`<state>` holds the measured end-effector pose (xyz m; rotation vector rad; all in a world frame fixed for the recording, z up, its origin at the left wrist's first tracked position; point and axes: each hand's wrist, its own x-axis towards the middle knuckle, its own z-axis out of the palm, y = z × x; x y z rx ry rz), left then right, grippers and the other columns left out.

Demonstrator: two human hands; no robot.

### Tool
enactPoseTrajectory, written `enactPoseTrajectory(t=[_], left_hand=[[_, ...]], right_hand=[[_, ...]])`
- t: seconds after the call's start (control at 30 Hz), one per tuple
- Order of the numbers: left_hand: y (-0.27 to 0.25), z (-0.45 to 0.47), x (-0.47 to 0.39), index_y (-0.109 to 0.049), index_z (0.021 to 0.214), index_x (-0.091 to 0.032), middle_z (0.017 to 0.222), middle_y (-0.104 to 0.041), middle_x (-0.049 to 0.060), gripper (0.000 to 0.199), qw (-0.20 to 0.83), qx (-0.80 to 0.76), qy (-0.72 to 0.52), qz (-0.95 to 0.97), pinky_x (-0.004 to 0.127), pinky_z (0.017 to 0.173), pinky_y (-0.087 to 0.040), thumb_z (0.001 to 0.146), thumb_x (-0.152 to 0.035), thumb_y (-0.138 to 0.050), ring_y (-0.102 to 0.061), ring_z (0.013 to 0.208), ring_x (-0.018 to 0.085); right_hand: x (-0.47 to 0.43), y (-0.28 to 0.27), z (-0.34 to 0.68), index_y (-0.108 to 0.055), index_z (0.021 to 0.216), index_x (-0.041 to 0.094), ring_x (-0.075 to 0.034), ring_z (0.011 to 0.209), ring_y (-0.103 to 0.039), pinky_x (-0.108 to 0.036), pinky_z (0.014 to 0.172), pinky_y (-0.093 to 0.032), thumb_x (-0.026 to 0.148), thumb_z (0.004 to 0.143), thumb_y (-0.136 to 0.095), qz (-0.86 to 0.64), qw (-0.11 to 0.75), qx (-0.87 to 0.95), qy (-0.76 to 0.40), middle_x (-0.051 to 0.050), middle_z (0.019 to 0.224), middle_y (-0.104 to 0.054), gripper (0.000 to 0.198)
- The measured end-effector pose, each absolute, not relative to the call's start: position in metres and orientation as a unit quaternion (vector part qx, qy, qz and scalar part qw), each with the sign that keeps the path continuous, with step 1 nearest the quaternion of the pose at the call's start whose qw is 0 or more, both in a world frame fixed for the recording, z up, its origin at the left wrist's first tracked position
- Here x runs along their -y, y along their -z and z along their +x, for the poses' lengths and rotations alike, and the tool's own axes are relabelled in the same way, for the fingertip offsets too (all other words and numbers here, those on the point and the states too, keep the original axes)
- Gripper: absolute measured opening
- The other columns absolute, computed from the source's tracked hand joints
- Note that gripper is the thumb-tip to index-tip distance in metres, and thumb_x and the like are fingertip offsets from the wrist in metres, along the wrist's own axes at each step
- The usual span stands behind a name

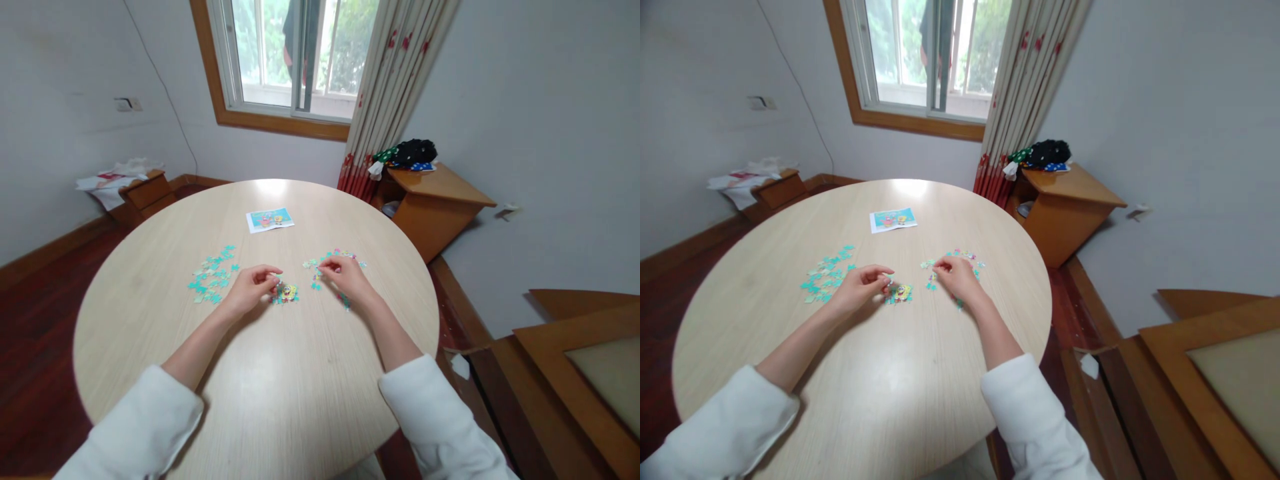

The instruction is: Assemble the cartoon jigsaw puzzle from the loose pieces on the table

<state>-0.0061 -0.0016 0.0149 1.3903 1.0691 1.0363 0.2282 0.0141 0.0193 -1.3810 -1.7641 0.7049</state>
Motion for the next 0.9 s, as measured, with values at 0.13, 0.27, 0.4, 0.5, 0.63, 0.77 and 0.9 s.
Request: enactPoseTrajectory(t=[0.13, 0.27, 0.4, 0.5, 0.63, 0.77, 0.9], left_hand=[[-0.015, -0.010, -0.001, -0.065, 0.084, -0.014, 0.057, -0.060, 0.001, 0.034, 0.490, -0.475, -0.460, 0.568, 0.028, 0.059, -0.046, 0.061, -0.038, -0.071, -0.056, 0.056, 0.013], [-0.018, -0.011, -0.001, -0.064, 0.083, -0.014, 0.057, -0.061, 0.001, 0.041, 0.480, -0.487, -0.470, 0.558, 0.029, 0.060, -0.047, 0.058, -0.044, -0.072, -0.056, 0.056, 0.014], [-0.020, -0.010, 0.000, -0.064, 0.083, -0.014, 0.056, -0.060, 0.000, 0.044, 0.474, -0.495, -0.467, 0.558, 0.029, 0.060, -0.047, 0.056, -0.047, -0.072, -0.056, 0.055, 0.013], [-0.020, -0.010, -0.001, -0.064, 0.083, -0.013, 0.055, -0.059, 0.000, 0.043, 0.469, -0.498, -0.471, 0.557, 0.027, 0.059, -0.046, 0.056, -0.046, -0.072, -0.056, 0.055, 0.013], [-0.020, -0.010, -0.001, -0.065, 0.082, -0.014, 0.055, -0.060, 0.000, 0.040, 0.463, -0.501, -0.475, 0.555, 0.027, 0.058, -0.047, 0.057, -0.044, -0.071, -0.055, 0.054, 0.013], [-0.019, -0.011, -0.002, -0.064, 0.083, -0.013, 0.055, -0.060, 0.000, 0.039, 0.463, -0.504, -0.475, 0.553, 0.026, 0.058, -0.046, 0.058, -0.042, -0.070, -0.054, 0.053, 0.012], [-0.020, -0.010, -0.001, -0.064, 0.083, -0.013, 0.055, -0.059, 0.000, 0.038, 0.460, -0.502, -0.477, 0.556, 0.027, 0.058, -0.047, 0.058, -0.042, -0.070, -0.055, 0.053, 0.012]], right_hand=[[-0.020, -0.018, 0.270, -0.064, 0.066, 0.014, -0.011, 0.055, -0.050, -0.024, 0.055, -0.037, 0.018, 0.068, -0.057, -0.637, 0.330, 0.655, -0.237, -0.001, 0.058, -0.059, 0.008], [-0.021, -0.015, 0.287, -0.064, 0.069, 0.014, -0.011, 0.056, -0.051, -0.023, 0.055, -0.038, 0.025, 0.065, -0.063, -0.635, 0.316, 0.650, -0.271, 0.000, 0.059, -0.057, 0.012], [-0.023, -0.009, 0.283, -0.066, 0.074, 0.014, -0.010, 0.056, -0.049, -0.022, 0.053, -0.036, 0.028, 0.064, -0.066, -0.630, 0.305, 0.665, -0.262, 0.000, 0.061, -0.056, 0.018], [-0.026, -0.006, 0.279, -0.066, 0.072, 0.014, -0.010, 0.054, -0.048, -0.022, 0.051, -0.036, 0.027, 0.066, -0.065, -0.648, 0.295, 0.655, -0.253, 0.001, 0.059, -0.055, 0.014], [-0.030, -0.002, 0.278, -0.064, 0.070, 0.015, -0.009, 0.053, -0.050, -0.021, 0.051, -0.038, 0.025, 0.065, -0.066, -0.649, 0.311, 0.641, -0.265, 0.001, 0.059, -0.057, 0.011], [-0.030, -0.002, 0.277, -0.062, 0.069, 0.015, -0.009, 0.053, -0.051, -0.021, 0.049, -0.040, 0.022, 0.062, -0.067, -0.629, 0.341, 0.623, -0.316, 0.000, 0.060, -0.059, 0.011], [-0.033, -0.001, 0.276, -0.061, 0.068, 0.014, -0.010, 0.052, -0.054, -0.022, 0.051, -0.041, 0.024, 0.062, -0.066, -0.594, 0.397, 0.588, -0.378, -0.001, 0.060, -0.062, 0.012]])
